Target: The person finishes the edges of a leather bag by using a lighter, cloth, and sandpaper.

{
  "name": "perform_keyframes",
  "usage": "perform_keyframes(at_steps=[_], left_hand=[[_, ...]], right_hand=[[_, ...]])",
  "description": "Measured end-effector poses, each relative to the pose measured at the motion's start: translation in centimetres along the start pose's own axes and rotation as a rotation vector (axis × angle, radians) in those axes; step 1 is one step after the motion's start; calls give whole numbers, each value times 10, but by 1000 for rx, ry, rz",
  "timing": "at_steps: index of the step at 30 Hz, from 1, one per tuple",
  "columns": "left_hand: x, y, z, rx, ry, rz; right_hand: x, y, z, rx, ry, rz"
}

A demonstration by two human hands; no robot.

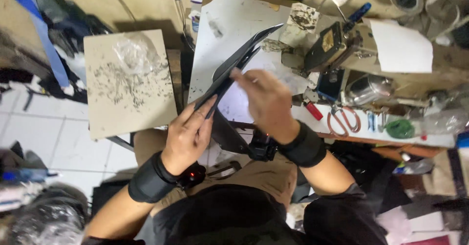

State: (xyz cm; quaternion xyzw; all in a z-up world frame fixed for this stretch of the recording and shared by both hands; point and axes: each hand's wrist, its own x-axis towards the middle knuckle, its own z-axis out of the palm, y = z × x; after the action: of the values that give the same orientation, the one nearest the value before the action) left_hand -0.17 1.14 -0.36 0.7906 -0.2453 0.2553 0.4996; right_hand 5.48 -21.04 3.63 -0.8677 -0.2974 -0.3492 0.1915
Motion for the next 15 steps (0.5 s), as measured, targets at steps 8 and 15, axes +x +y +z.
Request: perform_keyframes(at_steps=[8, 15], left_hand=[[-4, -11, 3, 15, -6, 67], [-2, -5, 4, -23, -33, 96]], right_hand=[[2, -6, -10, -5, -103, -22], [9, -28, -26, -32, -134, -64]])
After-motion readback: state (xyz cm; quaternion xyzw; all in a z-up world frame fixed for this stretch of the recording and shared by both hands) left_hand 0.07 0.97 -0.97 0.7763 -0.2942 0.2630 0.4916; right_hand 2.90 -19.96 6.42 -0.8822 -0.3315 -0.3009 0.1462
